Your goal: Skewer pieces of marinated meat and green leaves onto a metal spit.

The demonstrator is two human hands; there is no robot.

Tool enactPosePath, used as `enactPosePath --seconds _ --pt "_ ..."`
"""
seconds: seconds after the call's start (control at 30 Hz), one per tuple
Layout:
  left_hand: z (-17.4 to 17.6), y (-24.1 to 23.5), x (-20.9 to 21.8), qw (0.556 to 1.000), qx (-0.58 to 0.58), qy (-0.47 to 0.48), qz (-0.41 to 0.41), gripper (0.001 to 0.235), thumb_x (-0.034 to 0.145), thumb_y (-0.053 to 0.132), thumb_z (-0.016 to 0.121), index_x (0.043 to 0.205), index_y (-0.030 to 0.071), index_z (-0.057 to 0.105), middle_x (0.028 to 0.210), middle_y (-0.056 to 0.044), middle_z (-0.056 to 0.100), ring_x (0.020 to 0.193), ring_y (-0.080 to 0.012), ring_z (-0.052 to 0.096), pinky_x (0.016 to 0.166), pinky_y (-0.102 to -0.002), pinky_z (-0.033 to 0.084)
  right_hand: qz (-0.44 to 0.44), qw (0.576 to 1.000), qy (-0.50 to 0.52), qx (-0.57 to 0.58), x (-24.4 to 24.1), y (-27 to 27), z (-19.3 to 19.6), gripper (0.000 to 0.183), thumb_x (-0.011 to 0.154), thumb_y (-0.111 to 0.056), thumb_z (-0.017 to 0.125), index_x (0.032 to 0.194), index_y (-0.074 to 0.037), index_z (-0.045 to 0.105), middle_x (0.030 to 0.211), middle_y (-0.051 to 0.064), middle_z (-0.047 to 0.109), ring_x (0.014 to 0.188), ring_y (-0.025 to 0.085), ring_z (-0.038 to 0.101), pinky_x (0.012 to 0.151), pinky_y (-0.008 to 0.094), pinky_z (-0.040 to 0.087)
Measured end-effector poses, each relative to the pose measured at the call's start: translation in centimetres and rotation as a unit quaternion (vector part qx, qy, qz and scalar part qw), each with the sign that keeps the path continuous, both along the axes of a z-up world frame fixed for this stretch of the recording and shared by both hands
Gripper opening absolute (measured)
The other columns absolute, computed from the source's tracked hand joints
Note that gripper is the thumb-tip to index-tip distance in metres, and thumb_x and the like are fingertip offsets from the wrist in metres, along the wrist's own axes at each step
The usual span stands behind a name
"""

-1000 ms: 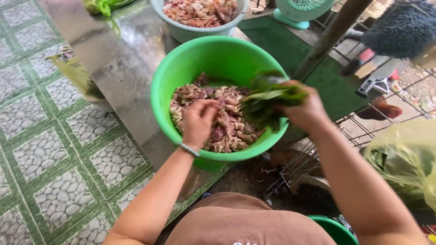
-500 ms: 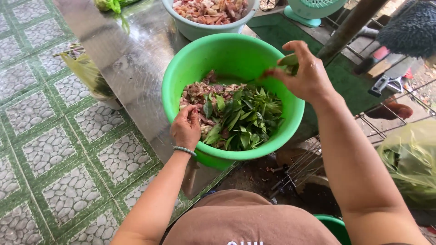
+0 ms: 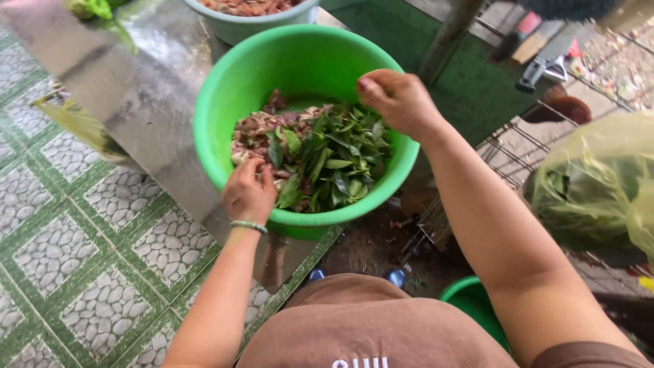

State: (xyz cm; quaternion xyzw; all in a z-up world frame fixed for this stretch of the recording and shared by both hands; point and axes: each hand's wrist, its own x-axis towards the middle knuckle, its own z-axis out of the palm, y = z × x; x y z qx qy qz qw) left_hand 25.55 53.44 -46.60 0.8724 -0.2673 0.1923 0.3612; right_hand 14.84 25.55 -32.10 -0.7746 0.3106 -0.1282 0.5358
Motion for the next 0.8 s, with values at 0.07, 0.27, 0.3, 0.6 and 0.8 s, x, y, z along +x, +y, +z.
enactPosePath --seconds 0.07,0.27,0.3,0.6,0.8 --pt "-0.4 0.2 -0.1 0.999 -0.001 -0.018 -0.029 0.014 0.091 0.017 0.076 0.103 0.010 0.073 0.101 -0.009 0.075 0.092 -0.0302 0.071 0.079 -0.042 0.057 0.079 0.980 -0.023 -0.179 0.1 -1.6 -4.0 0.059 0.102 -0.042 0.067 0.145 -0.002 0.059 0.142 0.041 0.046 0.134 0.050 0.047 0.105 0.055 0.042" --pt "1.9 -4.8 -7.1 0.986 -0.075 0.033 -0.146 0.021 0.096 0.015 0.077 0.113 0.004 0.070 0.108 -0.013 0.071 0.100 -0.0293 0.069 0.090 -0.041 0.055 0.015 0.933 -0.248 -0.261 -1.4 0.9 -10.4 0.029 0.111 -0.022 0.062 0.132 -0.003 0.061 0.125 0.019 0.057 0.118 0.029 0.057 0.098 0.043 0.051" --pt "2.3 -5.7 -8.3 0.976 -0.095 -0.014 -0.193 0.023 0.096 0.015 0.079 0.113 0.003 0.069 0.116 -0.015 0.070 0.108 -0.0316 0.068 0.094 -0.041 0.056 -0.032 0.924 -0.304 -0.229 -1.9 1.5 -11.2 0.020 0.110 -0.018 0.058 0.125 -0.005 0.064 0.117 0.012 0.065 0.110 0.023 0.063 0.097 0.038 0.054" --pt "0.3 -6.2 -8.5 0.977 -0.116 0.099 -0.149 0.019 0.099 0.012 0.074 0.115 0.004 0.068 0.123 -0.012 0.068 0.104 -0.0246 0.069 0.090 -0.036 0.058 -0.153 0.982 -0.092 -0.059 -19.2 -2.8 -19.9 0.023 0.107 -0.022 0.061 0.103 -0.001 0.071 0.074 0.004 0.064 0.069 0.011 0.056 0.060 0.028 0.048" --pt "1.3 -7.5 -10.7 0.986 0.066 -0.040 -0.146 0.019 0.092 0.003 0.078 0.109 0.005 0.071 0.120 -0.012 0.070 0.110 -0.0314 0.066 0.095 -0.043 0.055 -0.251 0.929 0.201 0.183 -34.4 -7.8 -39.6 0.025 0.096 -0.024 0.071 0.091 0.000 0.075 0.074 0.009 0.069 0.056 0.015 0.053 0.048 0.033 0.038"
